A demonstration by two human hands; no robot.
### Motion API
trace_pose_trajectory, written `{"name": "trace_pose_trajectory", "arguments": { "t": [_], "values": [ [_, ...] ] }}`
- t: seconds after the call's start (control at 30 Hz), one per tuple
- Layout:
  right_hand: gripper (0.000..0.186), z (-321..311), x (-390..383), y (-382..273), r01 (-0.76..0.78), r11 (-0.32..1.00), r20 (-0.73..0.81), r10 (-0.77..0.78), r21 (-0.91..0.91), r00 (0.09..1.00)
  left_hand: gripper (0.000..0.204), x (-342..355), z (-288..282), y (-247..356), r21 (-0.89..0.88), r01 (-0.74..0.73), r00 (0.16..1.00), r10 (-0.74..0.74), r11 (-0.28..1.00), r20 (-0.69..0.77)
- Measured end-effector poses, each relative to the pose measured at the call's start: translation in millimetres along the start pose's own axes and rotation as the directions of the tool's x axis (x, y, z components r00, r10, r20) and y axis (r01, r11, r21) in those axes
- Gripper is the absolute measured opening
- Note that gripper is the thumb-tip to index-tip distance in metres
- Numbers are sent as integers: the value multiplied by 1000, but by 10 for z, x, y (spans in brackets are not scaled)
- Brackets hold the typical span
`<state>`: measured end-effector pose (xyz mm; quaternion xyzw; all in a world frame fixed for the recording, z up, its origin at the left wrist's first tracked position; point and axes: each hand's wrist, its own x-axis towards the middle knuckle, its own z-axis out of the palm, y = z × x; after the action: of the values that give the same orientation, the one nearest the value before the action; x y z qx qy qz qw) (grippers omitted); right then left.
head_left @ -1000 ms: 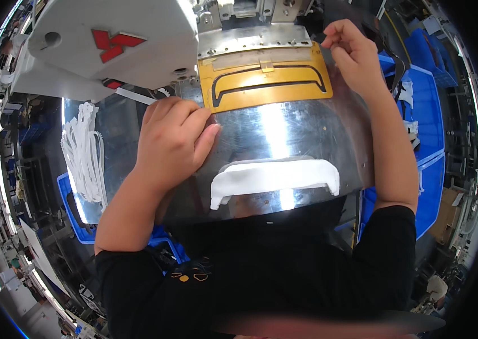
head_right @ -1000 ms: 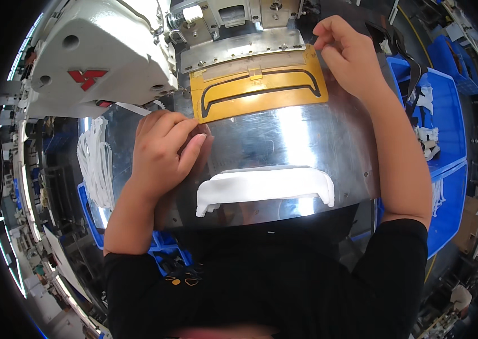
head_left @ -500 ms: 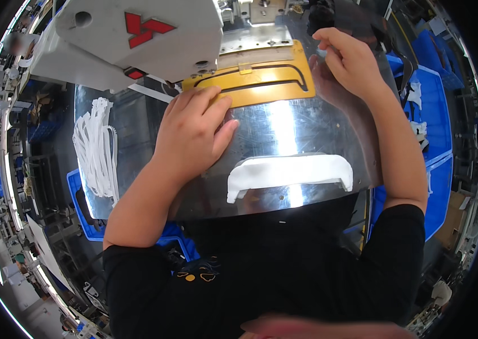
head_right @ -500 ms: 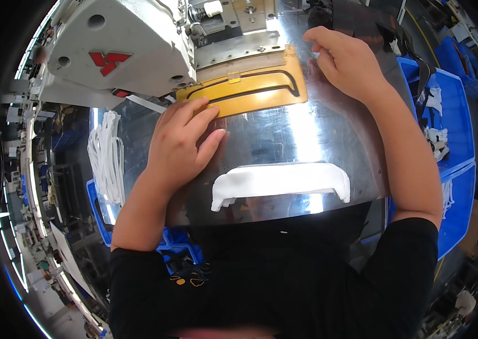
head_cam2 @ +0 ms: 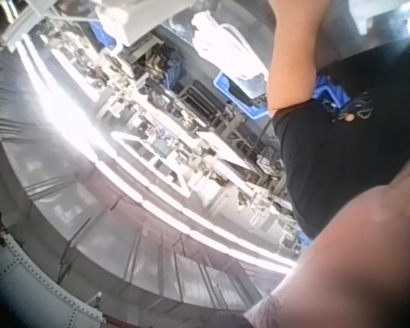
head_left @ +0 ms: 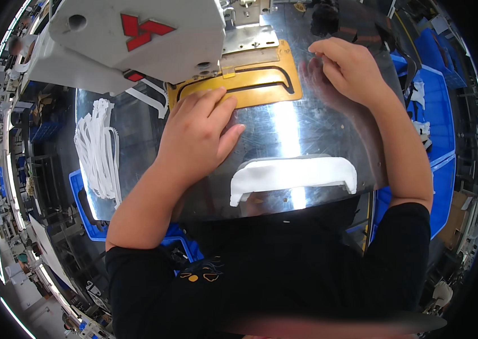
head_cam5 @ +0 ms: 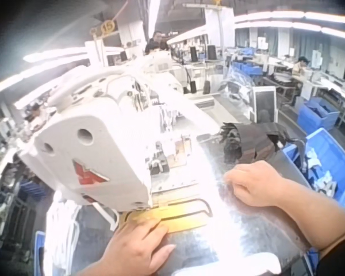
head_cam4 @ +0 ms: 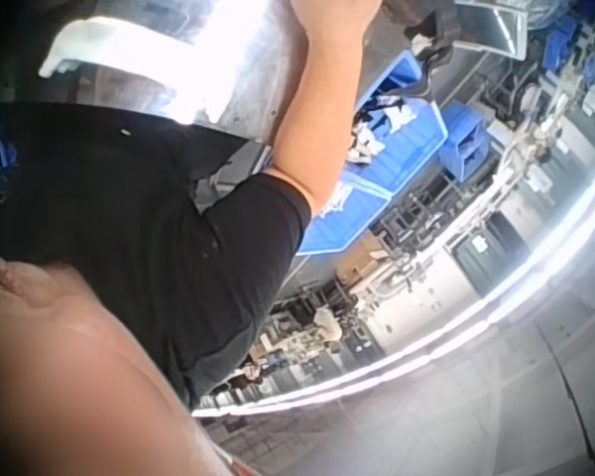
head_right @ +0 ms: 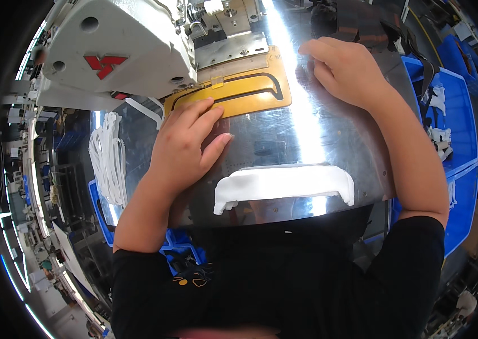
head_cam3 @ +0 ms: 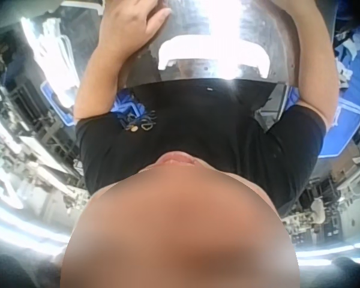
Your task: Operating an industrial sewing machine to assemble leather or synthetic material components.
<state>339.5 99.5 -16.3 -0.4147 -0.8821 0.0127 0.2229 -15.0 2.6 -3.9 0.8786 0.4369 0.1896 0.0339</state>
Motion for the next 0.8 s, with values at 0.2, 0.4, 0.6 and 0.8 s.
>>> {"name": "trace_pose_trajectory", "arguments": {
  "t": [0.2,0.4,0.6,0.8],
  "values": [
    [24,-72,-11,-213,192,967,75,-207,169,976,48,-18,0,20,22,30,999,-30,999,21],
    [32,-92,11,-457,238,937,161,-284,257,945,51,-3,14,34,10,32,999,-32,999,33],
    [29,-116,7,-436,227,943,201,-278,245,939,53,-7,1,63,-13,33,997,-32,999,64],
    [24,-216,39,-515,232,961,222,-262,154,939,53,-19,-18,115,-32,33,994,-29,999,106]
  ]
}}
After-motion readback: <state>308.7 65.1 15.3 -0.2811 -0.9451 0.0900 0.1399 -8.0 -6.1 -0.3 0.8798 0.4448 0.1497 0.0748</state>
